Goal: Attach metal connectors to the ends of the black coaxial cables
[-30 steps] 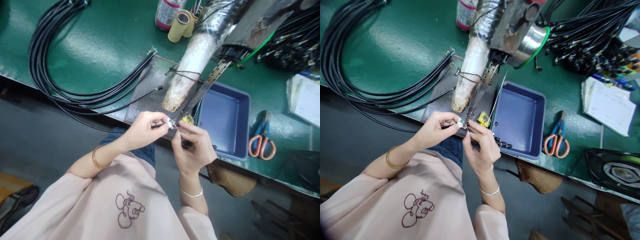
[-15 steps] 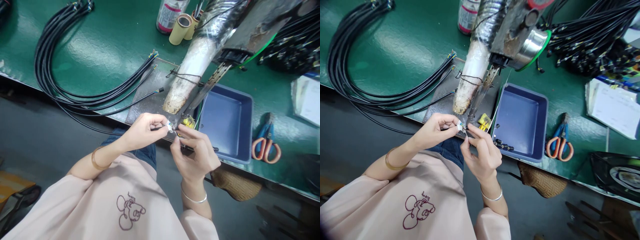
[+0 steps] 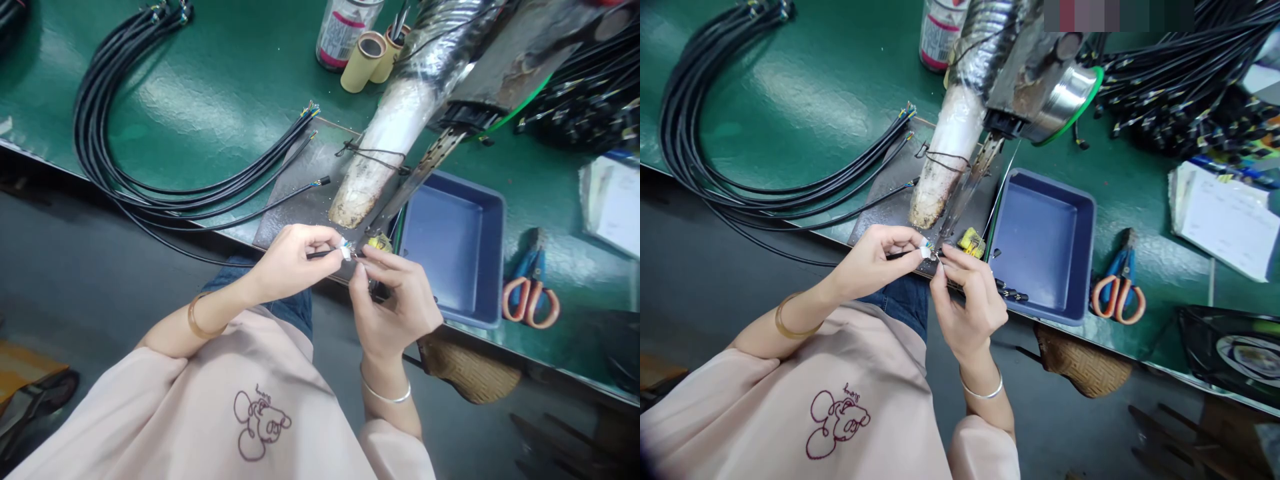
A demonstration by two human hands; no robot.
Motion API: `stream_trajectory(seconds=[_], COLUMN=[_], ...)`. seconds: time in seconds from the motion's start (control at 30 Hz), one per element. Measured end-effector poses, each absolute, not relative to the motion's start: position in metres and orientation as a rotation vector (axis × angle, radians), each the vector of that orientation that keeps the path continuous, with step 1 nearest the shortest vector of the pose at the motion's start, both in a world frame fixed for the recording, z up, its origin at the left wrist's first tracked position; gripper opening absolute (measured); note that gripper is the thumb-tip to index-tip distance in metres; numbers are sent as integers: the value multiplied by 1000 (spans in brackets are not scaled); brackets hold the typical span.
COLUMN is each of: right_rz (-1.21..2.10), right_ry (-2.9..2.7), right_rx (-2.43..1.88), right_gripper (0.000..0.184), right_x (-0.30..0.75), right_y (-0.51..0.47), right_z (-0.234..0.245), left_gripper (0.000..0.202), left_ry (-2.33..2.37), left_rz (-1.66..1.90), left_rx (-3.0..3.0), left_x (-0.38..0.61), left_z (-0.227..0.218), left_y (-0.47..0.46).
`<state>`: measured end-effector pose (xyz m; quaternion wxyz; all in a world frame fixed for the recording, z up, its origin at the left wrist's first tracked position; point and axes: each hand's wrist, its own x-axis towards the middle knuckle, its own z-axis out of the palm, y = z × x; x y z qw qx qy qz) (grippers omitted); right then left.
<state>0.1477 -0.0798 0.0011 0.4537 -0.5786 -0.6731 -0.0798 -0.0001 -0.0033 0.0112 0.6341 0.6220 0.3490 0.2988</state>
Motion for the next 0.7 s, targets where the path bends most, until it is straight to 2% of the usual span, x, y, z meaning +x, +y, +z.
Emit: stream_trajectory(seconds=[0.33, 0.57, 0.7], right_rz=[-169, 202, 115], right_ry=[-1569, -1402, -1436], right_rx=[-1409, -1423, -1426], right_gripper=[18, 14, 13], right_x=[144, 145, 145], right_y=[-82, -87, -84], right_z=[-4, -12, -13], left_gripper=[13, 15, 15], left_ry=[775, 756, 774], left_rz=[711, 661, 688], left_rx=[1332, 1203, 1210], left_x=[1, -2, -2], left_z=[9, 6, 4], left_y=[-3, -4, -5])
